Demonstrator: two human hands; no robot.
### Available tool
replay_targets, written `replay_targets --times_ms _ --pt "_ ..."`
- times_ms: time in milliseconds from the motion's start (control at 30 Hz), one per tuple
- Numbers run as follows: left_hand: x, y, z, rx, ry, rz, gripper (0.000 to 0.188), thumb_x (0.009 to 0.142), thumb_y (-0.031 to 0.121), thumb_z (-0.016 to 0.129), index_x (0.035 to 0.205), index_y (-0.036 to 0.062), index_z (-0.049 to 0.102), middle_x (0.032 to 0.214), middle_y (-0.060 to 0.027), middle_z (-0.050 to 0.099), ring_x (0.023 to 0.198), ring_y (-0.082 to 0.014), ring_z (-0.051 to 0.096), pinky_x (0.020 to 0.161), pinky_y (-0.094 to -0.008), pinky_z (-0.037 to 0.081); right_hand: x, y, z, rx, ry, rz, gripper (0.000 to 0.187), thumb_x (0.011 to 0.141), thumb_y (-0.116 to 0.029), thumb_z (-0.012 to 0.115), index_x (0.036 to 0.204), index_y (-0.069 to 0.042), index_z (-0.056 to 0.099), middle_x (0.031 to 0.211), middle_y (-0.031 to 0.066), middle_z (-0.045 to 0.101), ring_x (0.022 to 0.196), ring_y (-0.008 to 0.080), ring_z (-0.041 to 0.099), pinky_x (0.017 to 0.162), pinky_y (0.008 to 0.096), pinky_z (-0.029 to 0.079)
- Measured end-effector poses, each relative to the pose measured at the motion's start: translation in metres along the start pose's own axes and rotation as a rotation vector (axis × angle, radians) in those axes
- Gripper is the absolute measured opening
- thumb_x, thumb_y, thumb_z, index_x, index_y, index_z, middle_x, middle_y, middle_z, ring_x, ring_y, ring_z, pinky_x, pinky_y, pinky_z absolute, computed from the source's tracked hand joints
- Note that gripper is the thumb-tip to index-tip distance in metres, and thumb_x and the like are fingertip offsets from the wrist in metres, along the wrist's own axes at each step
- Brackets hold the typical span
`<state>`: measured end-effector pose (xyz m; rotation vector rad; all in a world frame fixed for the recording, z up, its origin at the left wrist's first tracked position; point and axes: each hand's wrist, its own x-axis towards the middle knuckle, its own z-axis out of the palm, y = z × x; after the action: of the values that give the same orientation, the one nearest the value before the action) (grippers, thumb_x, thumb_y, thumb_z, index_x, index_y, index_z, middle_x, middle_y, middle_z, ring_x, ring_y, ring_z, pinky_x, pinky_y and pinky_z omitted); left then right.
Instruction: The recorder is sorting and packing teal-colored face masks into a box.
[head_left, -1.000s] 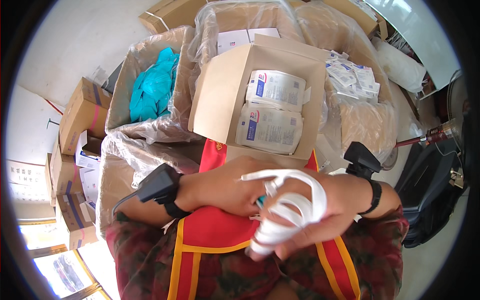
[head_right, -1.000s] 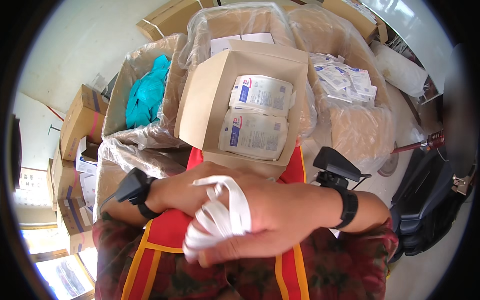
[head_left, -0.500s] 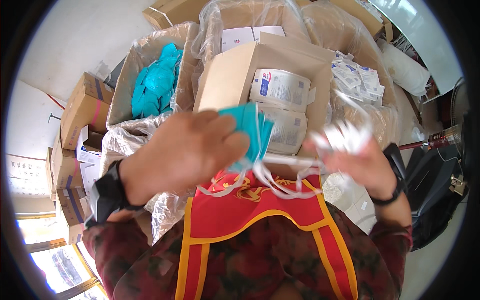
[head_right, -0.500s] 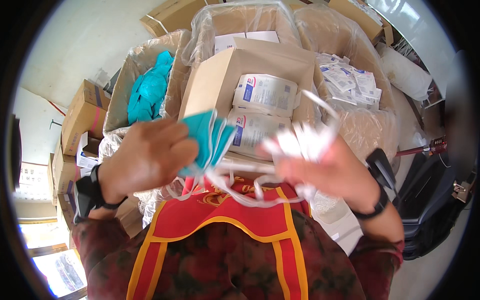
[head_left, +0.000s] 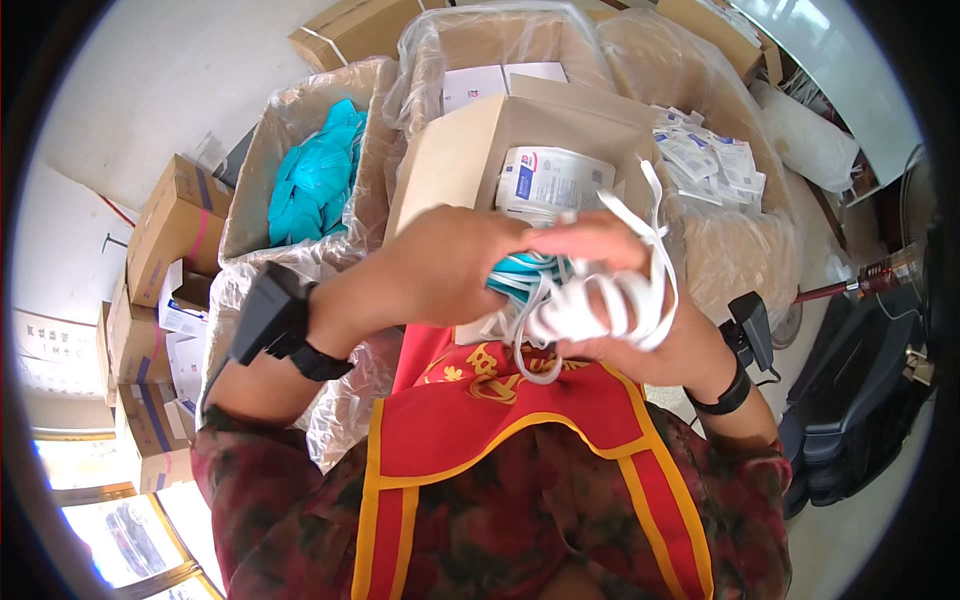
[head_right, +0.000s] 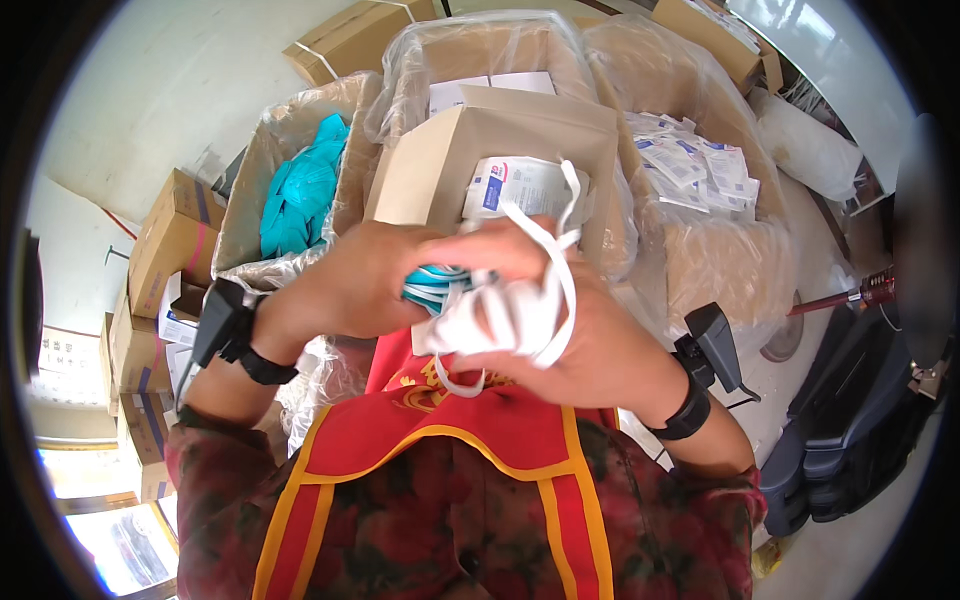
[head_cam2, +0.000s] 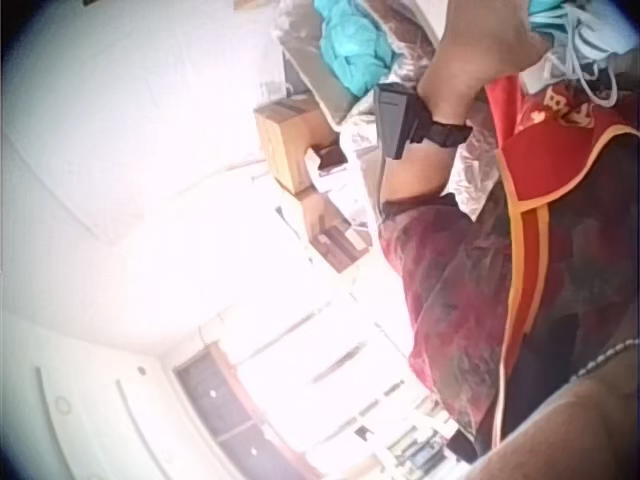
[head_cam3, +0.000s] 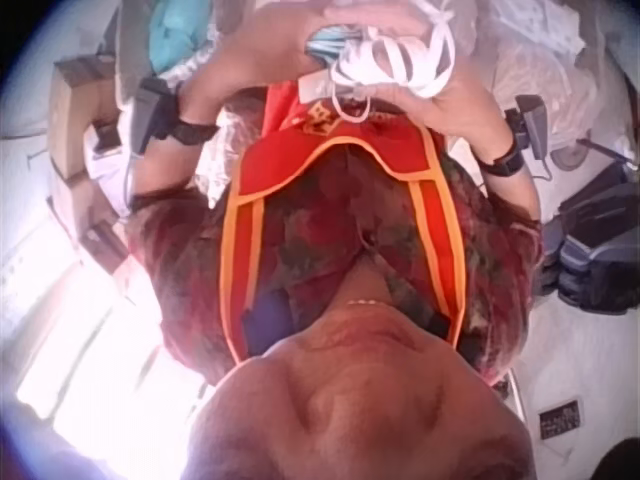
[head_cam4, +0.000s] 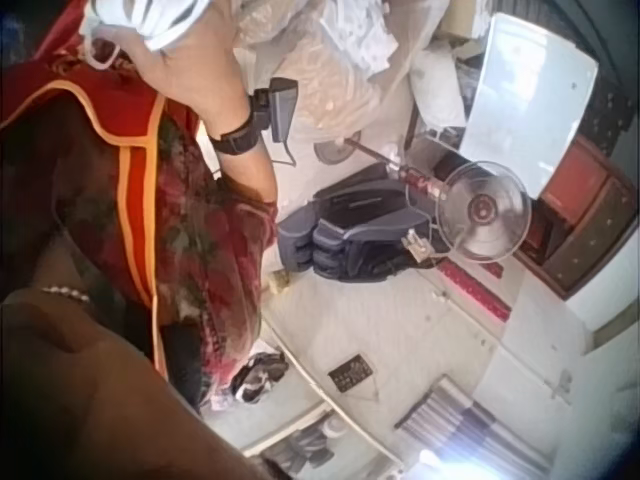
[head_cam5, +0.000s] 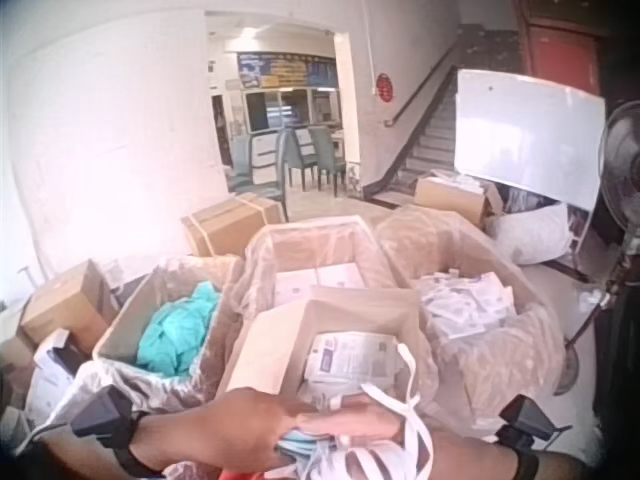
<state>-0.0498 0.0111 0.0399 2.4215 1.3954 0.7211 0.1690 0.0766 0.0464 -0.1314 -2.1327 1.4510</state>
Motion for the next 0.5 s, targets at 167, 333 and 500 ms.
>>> replay_targets --times_ms 167,333,500 --pt "-0.001 0.008 0.011 -0.367 -0.221 0.197 0.029 0.068 0.020 0.071 0.080 0.0040 0.050 0.073 -0.0097 0.051 0.066 -0.0335 0.057 0.058 -0.0403 0.045 0.002 -0.036 0.011 0.100 -0.426 -0.105 0.014 0.087 -0.021 0.068 0.094 -0.011 0.063 0.095 0.0075 0.060 0.096 0.0324 0.058 0.082 0.0428 0.046" --pt "-0.048 0.049 -0.040 -0.026 -0.372 0.136 0.027 0.059 0.007 0.068 0.076 0.0064 0.047 0.073 -0.0101 0.050 0.069 -0.0325 0.056 0.054 -0.0415 0.044 -0.036 -0.053 -0.028 0.244 -0.647 0.065 0.016 0.089 -0.022 0.067 0.097 -0.008 0.063 0.089 0.0061 0.066 0.080 0.0260 0.063 0.072 0.0384 0.048" --pt "-0.054 0.026 -0.068 0.512 -0.059 -0.143 0.025 0.062 0.010 0.069 0.081 0.0079 0.054 0.072 -0.0072 0.051 0.066 -0.0283 0.058 0.055 -0.0404 0.046 -0.046 -0.026 -0.071 0.196 0.236 0.649 0.020 0.082 -0.017 0.069 0.088 0.002 0.065 0.068 0.0061 0.065 0.055 0.0071 0.058 0.047 0.0188 0.044"
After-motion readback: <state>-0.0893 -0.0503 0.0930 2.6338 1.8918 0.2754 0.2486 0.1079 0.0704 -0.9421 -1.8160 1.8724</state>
